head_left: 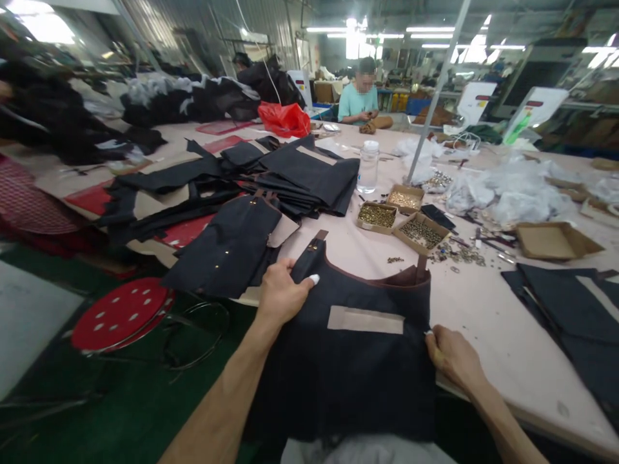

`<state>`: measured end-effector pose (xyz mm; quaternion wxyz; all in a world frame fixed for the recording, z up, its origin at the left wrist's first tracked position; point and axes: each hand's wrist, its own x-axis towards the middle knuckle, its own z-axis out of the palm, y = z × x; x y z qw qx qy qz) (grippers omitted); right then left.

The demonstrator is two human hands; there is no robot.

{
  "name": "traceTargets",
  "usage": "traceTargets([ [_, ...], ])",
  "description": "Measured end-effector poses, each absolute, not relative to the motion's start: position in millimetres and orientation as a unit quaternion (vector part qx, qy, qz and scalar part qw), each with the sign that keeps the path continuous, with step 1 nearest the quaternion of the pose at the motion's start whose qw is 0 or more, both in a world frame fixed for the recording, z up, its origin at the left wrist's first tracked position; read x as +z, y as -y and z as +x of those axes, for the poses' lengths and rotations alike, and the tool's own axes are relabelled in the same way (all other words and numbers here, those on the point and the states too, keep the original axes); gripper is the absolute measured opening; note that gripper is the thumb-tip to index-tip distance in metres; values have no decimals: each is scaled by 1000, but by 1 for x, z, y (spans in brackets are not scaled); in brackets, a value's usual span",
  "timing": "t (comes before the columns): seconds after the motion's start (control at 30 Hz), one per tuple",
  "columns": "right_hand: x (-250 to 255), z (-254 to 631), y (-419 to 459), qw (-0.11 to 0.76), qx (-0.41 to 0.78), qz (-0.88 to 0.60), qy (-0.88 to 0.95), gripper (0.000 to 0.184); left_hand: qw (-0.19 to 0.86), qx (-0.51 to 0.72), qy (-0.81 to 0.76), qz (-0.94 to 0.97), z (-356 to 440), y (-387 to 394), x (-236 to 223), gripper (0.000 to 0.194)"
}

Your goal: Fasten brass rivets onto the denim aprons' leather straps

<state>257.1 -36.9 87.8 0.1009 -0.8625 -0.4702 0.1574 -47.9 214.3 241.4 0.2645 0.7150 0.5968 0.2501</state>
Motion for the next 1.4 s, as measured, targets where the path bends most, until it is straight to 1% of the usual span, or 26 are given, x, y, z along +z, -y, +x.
traceTargets([
  [0.03, 93, 260, 36, 84, 134, -870, 467, 25, 248, 235, -597, 726, -41, -216, 240, 34],
  [0.07, 99, 264, 32, 87, 105, -874, 466, 20, 234, 228, -595, 734, -36, -218, 240, 33],
  [0.1, 107, 269, 27, 108, 73, -875, 467, 19, 222, 226, -593, 740, -32, -218, 241, 32],
  [0.2, 128, 287, 1, 202, -1, -848, 490, 44, 197, 224, -593, 748, -23, -221, 244, 32],
  [0.23, 133, 293, -8, 220, -5, -833, 507, 49, 190, 221, -593, 751, -21, -221, 244, 32],
  [0.27, 134, 299, -16, 230, -1, -819, 526, 50, 180, 215, -594, 754, -20, -222, 245, 32],
  [0.3, 134, 304, -23, 230, 7, -808, 542, 48, 169, 207, -596, 757, -18, -223, 245, 33],
  [0.37, 126, 312, -34, 217, 23, -802, 556, 36, 139, 189, -605, 761, -15, -226, 244, 35],
  [0.47, 106, 322, -42, 205, 39, -810, 548, 23, 82, 151, -633, 755, -8, -236, 238, 46],
  [0.53, 92, 327, -43, 206, 53, -812, 543, 20, 56, 120, -647, 751, -1, -246, 231, 54],
  [0.6, 81, 333, -43, 208, 68, -815, 536, 19, 34, 96, -650, 753, 7, -254, 224, 58],
  [0.7, 71, 341, -45, 209, 80, -827, 516, 20, -34, 118, -619, 776, 28, -249, 215, 55],
  [0.77, 68, 347, -48, 210, 89, -832, 506, 21, -55, 161, -551, 817, 47, -229, 206, 48],
  [0.8, 68, 349, -50, 211, 97, -833, 503, 21, -35, 178, -495, 850, 59, -215, 199, 44],
  [0.87, 68, 354, -54, 210, 121, -830, 502, 20, 48, 171, -322, 930, 82, -184, 180, 35],
  [0.93, 70, 359, -58, 207, 143, -829, 499, 20, 118, 135, -153, 972, 104, -157, 156, 45],
  [0.97, 71, 362, -59, 206, 151, -829, 497, 20, 135, 122, -124, 975, 113, -146, 143, 50],
  [1.0, 72, 365, -60, 209, 160, -827, 497, 21, 145, 109, -115, 977, 120, -139, 131, 54],
  [1.07, 75, 374, -61, 235, 206, -804, 506, 25, 154, 96, -126, 975, 129, -133, 113, 56],
  [1.17, 81, 399, -65, 326, 302, -744, 498, 42, 164, 91, -141, 972, 133, -136, 100, 56],
  [1.2, 83, 409, -68, 351, 296, -744, 486, 45, 168, 91, -142, 971, 132, -138, 99, 57],
  [1.27, 86, 429, -77, 357, 208, -783, 464, 42, 176, 93, -144, 969, 132, -141, 100, 58],
  [1.33, 86, 443, -90, 319, 113, -820, 461, 33, 179, 96, -149, 968, 131, -141, 100, 58],
  [1.4, 85, 450, -103, 284, 84, -830, 473, 27, 180, 97, -153, 967, 132, -141, 101, 58],
])
